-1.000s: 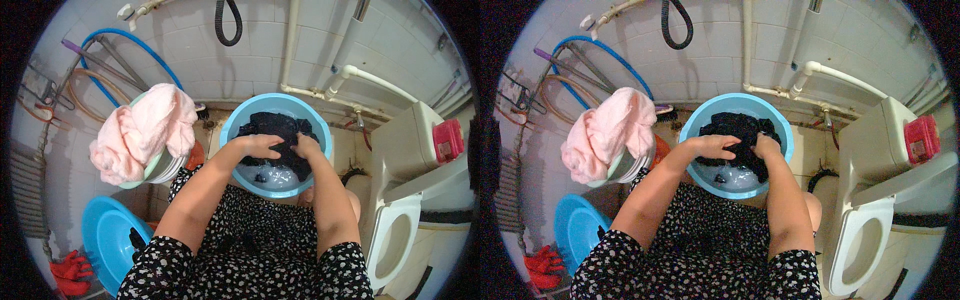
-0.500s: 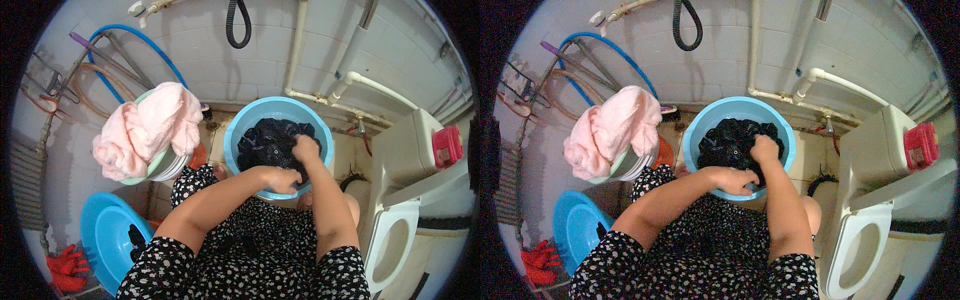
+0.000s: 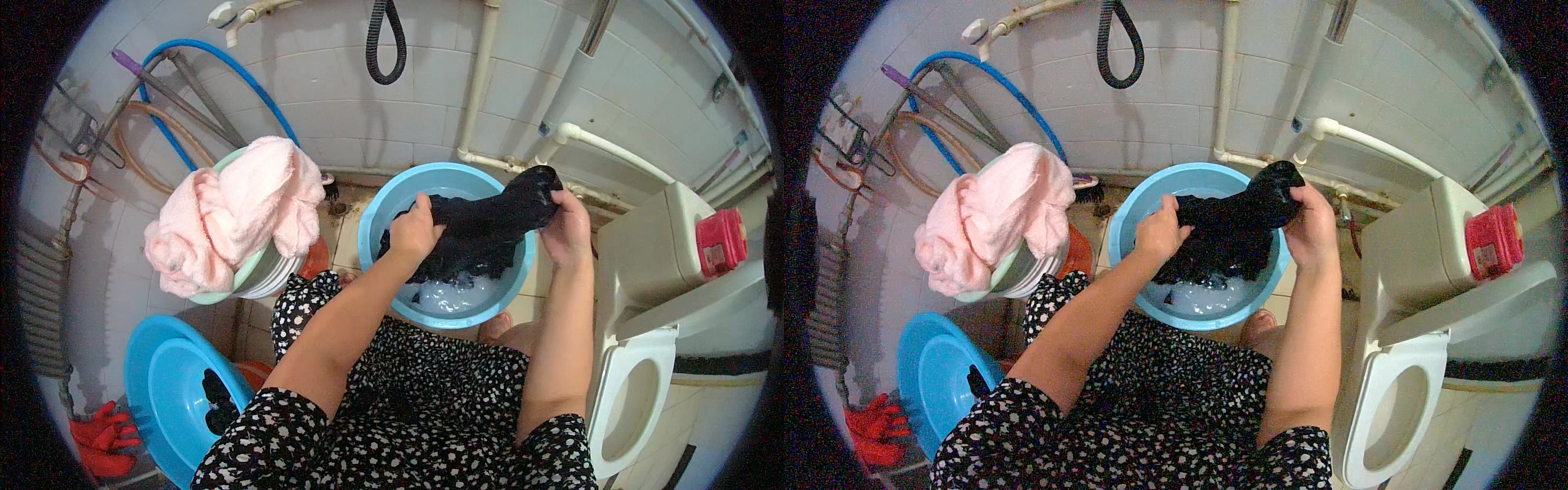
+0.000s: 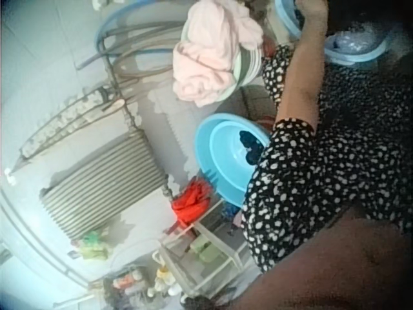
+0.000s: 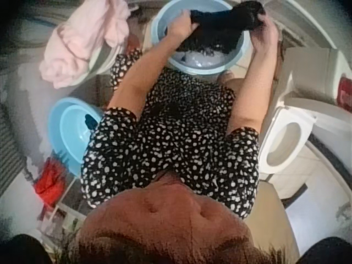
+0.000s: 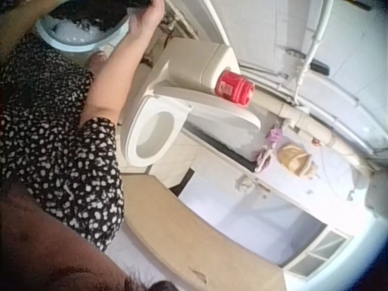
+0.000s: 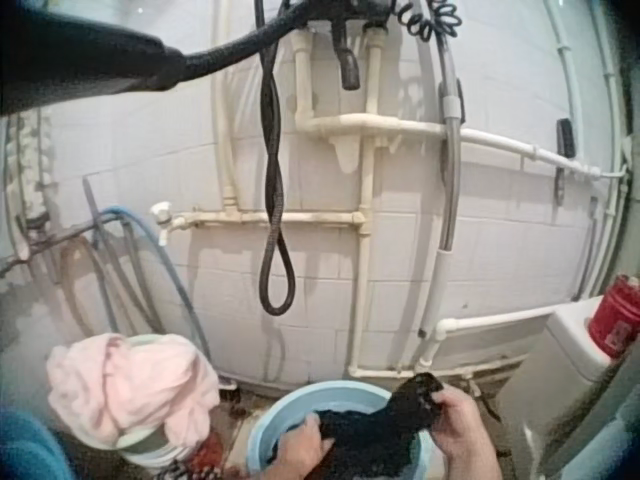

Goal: The person washes a dark garment by hand in a blue basin filled with water. They apply soap from a yellow bar, scrub the fabric, and rinse it repeatedly. The person manipulates the cloth by hand, wringing and submerging it throughout the process.

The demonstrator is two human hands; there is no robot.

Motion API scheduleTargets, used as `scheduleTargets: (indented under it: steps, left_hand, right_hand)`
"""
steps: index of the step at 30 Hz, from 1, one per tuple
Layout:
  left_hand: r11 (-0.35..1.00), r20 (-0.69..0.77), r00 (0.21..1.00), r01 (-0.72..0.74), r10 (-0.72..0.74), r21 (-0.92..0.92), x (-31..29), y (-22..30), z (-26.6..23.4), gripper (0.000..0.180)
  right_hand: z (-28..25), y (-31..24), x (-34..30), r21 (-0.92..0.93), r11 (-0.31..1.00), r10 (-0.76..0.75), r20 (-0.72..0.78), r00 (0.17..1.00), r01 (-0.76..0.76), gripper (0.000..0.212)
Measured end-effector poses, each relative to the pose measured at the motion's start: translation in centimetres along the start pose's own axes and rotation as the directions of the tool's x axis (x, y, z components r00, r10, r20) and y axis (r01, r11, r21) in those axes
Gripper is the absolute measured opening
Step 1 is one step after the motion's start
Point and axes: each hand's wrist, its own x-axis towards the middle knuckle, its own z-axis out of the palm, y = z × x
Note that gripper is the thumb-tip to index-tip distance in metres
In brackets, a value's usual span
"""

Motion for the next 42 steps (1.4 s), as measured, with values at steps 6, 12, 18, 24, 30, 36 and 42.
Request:
scheduleTargets:
  steps: [6, 12, 18, 24, 30, 36, 42]
  left_hand:
    - [0.995, -0.068, 0.997, 0.052, -0.046, 0.09, 1.2, -3.1, 1.1, 0.038]
    - [0.319, 0.221, 0.971, 0.24, -0.093, -0.917, 3.2, -1.9, -6.0, 0.035]
    - [0.24, -0.15, 0.973, -0.189, 0.173, -0.952, 2.2, 0.6, -12.7, 0.041]
    - [0.932, -0.178, 0.921, -0.359, 0.346, -0.048, 3.5, -4.6, -0.9, 0.041]
    - [0.822, 0.426, 0.905, -0.234, -0.011, 0.519, 1.1, -4.4, 5.3, 0.064]
    - [0.703, 0.458, 0.885, -0.272, -0.086, 0.657, 2.5, -5.5, 8.9, 0.057]
    - [0.891, 0.254, 0.962, -0.202, 0.101, 0.408, 5.7, -9.2, 14.0, 0.042]
  right_hand:
    - [0.0, -0.8, -1.0, -0.566, 0.816, -0.011, 0.186, 0.983, 0.116, 0.054]
    - [-2.6, 0.8, 0.5, -0.993, -0.1, -0.315, 0.087, 0.945, 0.058, 0.047]
    - [0.5, 0.1, 0.2, -0.991, 0.074, -0.741, 0.02, 0.671, 0.111, 0.033]
    - [-2.3, 8.2, 3.0, -0.921, -0.281, -0.268, 0.344, 0.9, 0.269, 0.037]
    - [-3.6, 15.6, 3.4, -0.8, -0.594, 0.25, -0.088, 0.964, 0.081, 0.073]
    - [-4.4, 18.2, 4.7, -0.73, -0.672, 0.351, -0.163, 0.922, 0.127, 0.069]
    - [-14.1, 25.6, 8.6, -0.782, -0.594, 0.387, -0.073, 0.919, 0.188, 0.051]
